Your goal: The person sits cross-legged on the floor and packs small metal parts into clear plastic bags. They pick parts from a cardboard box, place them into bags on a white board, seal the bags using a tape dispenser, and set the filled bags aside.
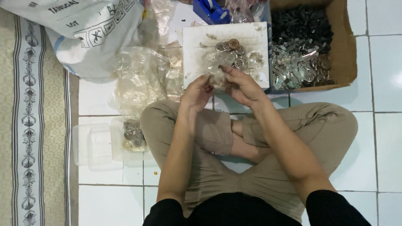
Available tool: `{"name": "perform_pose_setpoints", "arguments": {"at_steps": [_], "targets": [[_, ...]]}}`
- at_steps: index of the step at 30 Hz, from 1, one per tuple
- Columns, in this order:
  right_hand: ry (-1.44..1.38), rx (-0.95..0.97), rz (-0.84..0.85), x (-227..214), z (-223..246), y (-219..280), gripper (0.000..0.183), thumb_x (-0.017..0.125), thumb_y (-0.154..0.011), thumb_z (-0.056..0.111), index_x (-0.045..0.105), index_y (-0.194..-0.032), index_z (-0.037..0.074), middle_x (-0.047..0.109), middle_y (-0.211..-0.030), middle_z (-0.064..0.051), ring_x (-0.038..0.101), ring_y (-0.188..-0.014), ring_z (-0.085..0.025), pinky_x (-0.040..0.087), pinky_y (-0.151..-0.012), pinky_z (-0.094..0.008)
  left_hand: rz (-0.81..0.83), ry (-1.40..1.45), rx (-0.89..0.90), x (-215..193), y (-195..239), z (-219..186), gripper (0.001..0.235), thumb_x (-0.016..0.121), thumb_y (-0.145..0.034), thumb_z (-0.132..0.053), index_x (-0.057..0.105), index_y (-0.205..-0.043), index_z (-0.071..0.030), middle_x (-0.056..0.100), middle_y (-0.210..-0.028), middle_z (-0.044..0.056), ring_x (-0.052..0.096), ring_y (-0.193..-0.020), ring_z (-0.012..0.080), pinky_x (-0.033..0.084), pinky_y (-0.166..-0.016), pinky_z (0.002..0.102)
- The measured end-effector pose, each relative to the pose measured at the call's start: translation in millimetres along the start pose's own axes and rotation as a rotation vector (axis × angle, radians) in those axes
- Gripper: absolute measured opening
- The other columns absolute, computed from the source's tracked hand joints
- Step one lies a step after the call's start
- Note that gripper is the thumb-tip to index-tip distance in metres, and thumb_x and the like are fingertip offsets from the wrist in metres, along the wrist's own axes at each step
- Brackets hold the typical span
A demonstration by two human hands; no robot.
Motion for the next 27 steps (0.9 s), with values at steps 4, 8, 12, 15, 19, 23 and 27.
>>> {"name": "perform_pose_setpoints", "arguments": {"at_steps": [4,8,12,15,19,23,27], "targets": [[-0.257,0.078,0.003,-57,-30,-41,0.031,0.059,-0.095,0.003,0.064,-0.126,0.004,0.075,-0.102,-0.015,0.072,-0.097,-0.026,0.057,-0.089,-0.04,0.021,0.08,-0.023,-1,-11,12,0.01,0.076,-0.089,-0.017,0.069,-0.093,-0.01,0.064,-0.099,0.004,0.062,-0.105,0.0248,0.036,-0.106,0.04],[-0.095,-0.026,0.026,-31,-8,-22,0.039,0.061,-0.094,0.004,0.062,-0.132,0.008,0.071,-0.12,-0.017,0.069,-0.112,-0.031,0.053,-0.101,-0.046,0.052,-0.276,0.205,17,11,1,0.016,0.074,-0.082,-0.008,0.066,-0.097,-0.008,0.059,-0.102,0.008,0.058,-0.108,0.0245,0.04,-0.101,0.042],[0.421,-0.316,0.04,13,29,7,0.069,0.064,-0.079,-0.017,0.048,-0.141,0.009,0.066,-0.115,-0.006,0.07,-0.106,-0.02,0.058,-0.096,-0.037,-0.128,-0.679,0.675,52,61,-45,0.039,0.072,-0.085,-0.005,0.047,-0.114,-0.013,0.054,-0.077,-0.001,0.053,-0.074,0.01,0.046,-0.073,0.028],[0.74,-0.567,-0.139,17,38,10,0.054,0.061,-0.084,-0.012,0.052,-0.134,0.006,0.061,-0.101,-0.008,0.064,-0.089,-0.016,0.056,-0.079,-0.032,-0.281,-0.878,0.979,65,84,-68,0.021,0.06,-0.095,-0.006,0.047,-0.11,-0.013,0.058,-0.075,0.009,0.056,-0.06,0.0169,0.051,-0.061,0.03],[1.104,-0.89,-0.369,36,62,37,0.041,0.057,-0.085,-0.012,0.056,-0.122,0.006,0.051,-0.11,-0.011,0.059,-0.091,-0.026,0.049,-0.075,-0.033,-0.352,-1.085,1.145,74,94,-65,0.02,0.061,-0.091,0.003,0.053,-0.107,-0.004,0.057,-0.087,0.013,0.067,-0.06,0.0274,0.055,-0.053,0.035],[1.258,-0.979,-0.394,24,53,29,0.036,0.057,-0.085,-0.009,0.058,-0.119,0.004,0.046,-0.109,-0.01,0.056,-0.101,-0.031,0.05,-0.082,-0.036,-0.39,-1.218,1.203,76,89,-62,0.022,0.062,-0.085,0.005,0.051,-0.103,-0.003,0.049,-0.086,0.01,0.062,-0.063,0.0248,0.053,-0.054,0.034],[1.393,-0.906,-0.303,-8,31,-3,0.037,0.067,-0.084,-0.004,0.064,-0.119,0.004,0.056,-0.105,-0.015,0.065,-0.1,-0.042,0.055,-0.081,-0.046,-0.309,-1.391,1.108,75,62,-46,0.019,0.059,-0.085,0.01,0.052,-0.099,-0.001,0.048,-0.083,0.01,0.062,-0.062,0.0274,0.053,-0.057,0.036]]}}
Point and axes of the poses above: each hand's wrist, its own y-axis away from the middle knuckle, its own x-axis out of the palm, z = x × y, the point moved 9 cm from there along -y, towards the middle knuckle
